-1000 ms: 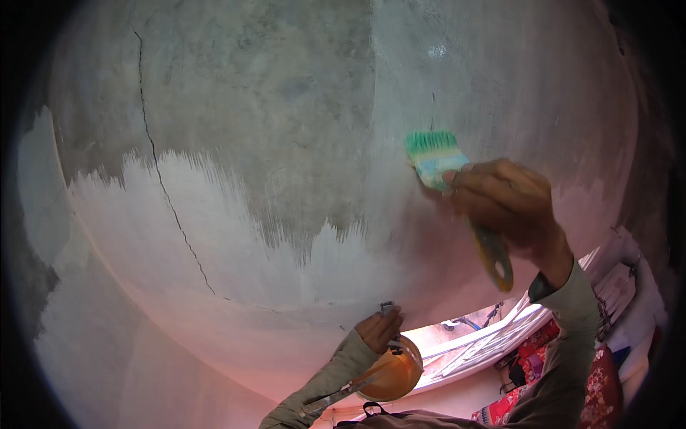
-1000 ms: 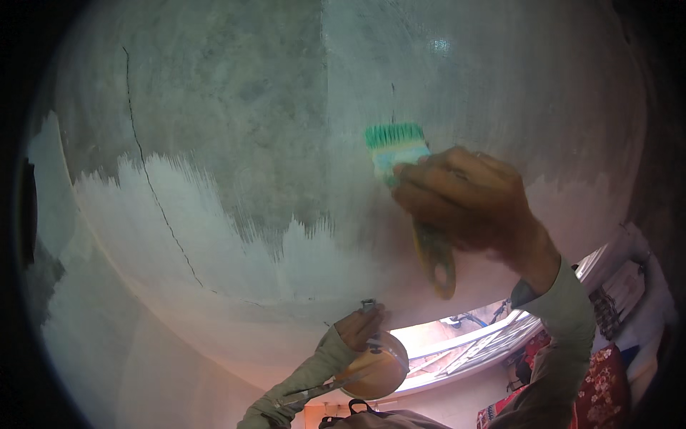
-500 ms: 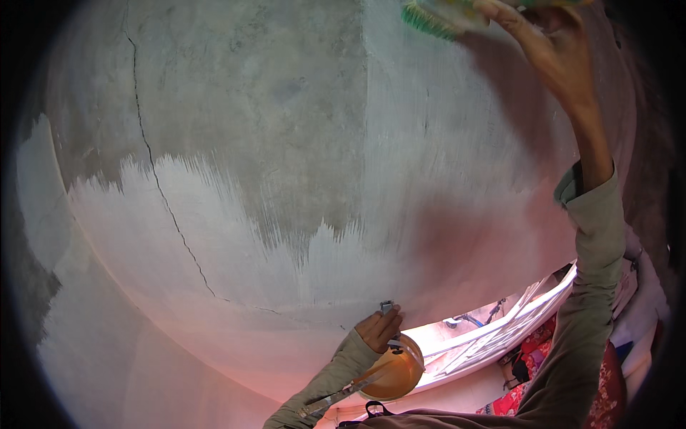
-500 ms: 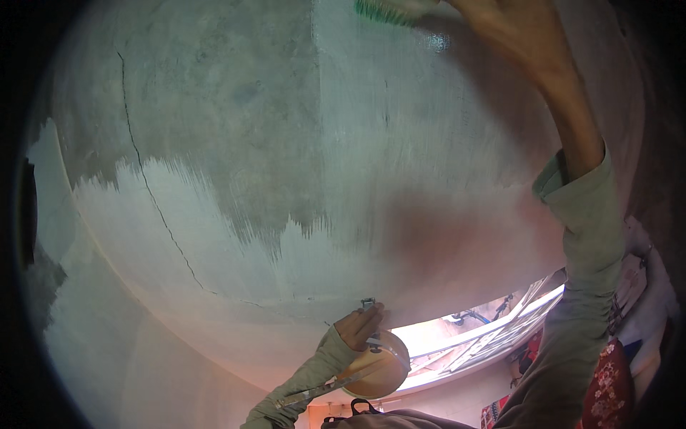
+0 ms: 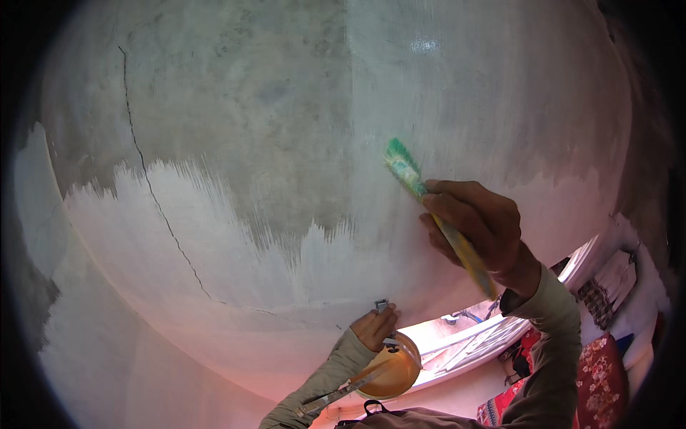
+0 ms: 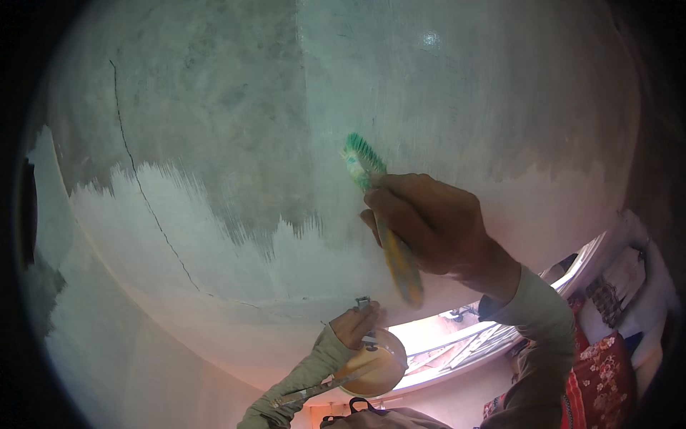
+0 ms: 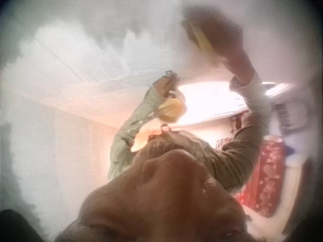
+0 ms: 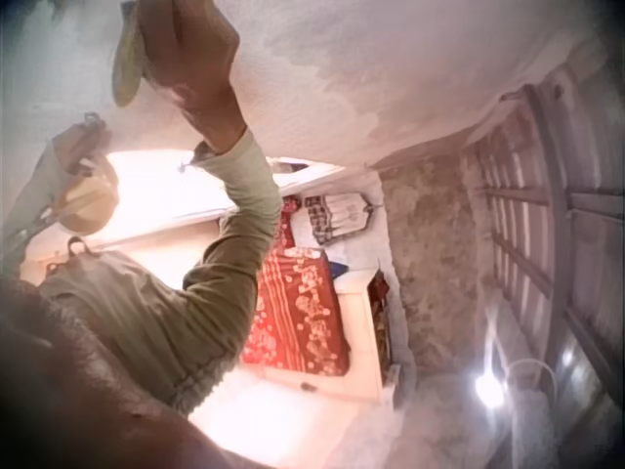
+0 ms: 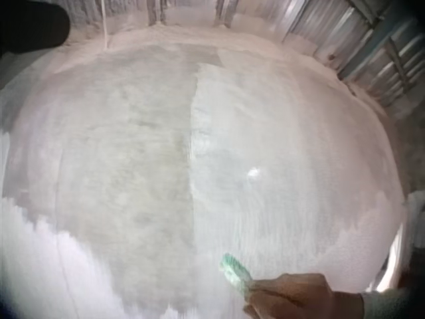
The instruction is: The person paints a ceiling with white paint using a brush and a small container. They repeatedly dip the brush into the container and apply paint in vertical strokes across the ceiling surface.
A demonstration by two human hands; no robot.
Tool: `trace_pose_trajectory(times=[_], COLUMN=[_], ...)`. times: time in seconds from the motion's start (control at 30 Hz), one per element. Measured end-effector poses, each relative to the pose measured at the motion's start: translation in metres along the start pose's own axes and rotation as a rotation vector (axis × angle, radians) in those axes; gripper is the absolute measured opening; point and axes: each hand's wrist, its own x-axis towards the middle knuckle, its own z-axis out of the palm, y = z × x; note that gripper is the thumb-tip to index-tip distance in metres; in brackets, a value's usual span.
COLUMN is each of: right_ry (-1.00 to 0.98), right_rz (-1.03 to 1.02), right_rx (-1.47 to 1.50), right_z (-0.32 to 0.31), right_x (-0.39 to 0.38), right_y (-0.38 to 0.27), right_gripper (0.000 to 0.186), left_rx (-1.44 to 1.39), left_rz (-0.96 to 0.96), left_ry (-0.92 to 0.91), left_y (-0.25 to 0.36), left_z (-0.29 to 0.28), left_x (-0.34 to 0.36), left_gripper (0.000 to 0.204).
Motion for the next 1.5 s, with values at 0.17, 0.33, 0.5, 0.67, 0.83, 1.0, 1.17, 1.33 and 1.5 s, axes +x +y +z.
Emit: trace_pose_trajectory(times=[0.17, 0.33, 0.5, 0.67, 0.83, 1.0, 1.17, 1.33, 1.5], right_ry=[0.219, 0.305, 0.295, -0.179, -0.257, -0.131, 0.001, -0.023, 0.152], right_rz=[0.287, 0.215, 0.029, -0.106, -0.126, 0.006, -0.028, 0.426, 0.028], right_rx=[0.285, 0.017, -0.052, -0.113, 0.009, 0.262, 0.181, -0.033, -0.136], right_z=[-0.003, -0.03, -0.042, -0.03, -0.022, -0.026, -0.039, -0.071, -0.085], right_x=[0.011, 0.029, 0.04, -0.004, -0.009, 0.054, 0.144, 0.247, 0.283], right_y=[0.023, 0.061, 0.065, 0.023, -0.005, 0.034, 0.08, 0.082, 0.137], right_gripper=[0.02, 0.016, 0.024, 0.027, 0.025, 0.02, 0.024, 0.021, 0.022], left_rx=[0.012, -0.038, -0.026, -0.037, -0.086, -0.136, -0.059, -0.056, -0.073], left_rz=[-0.008, -0.028, -0.012, -0.013, -0.021, -0.013, -0.058, -0.049, -0.044], left_ry=[-0.017, 0.009, 0.012, -0.004, -0.03, -0.095, -0.066, -0.023, -0.037], left_y=[0.0, -0.001, 0.001, 0.003, 0.002, -0.004, 0.004, 0.007, 0.006], left_z=[-0.003, 0.006, 0.001, -0.003, 0.001, 0.004, -0.006, -0.004, 0.0], left_x=[0.0, -0.005, 0.0, 0.001, -0.004, -0.003, -0.004, -0.003, -0.002], left_gripper=[0.048, 0.062, 0.059, 0.05, 0.051, 0.051, 0.066, 0.052, 0.057])
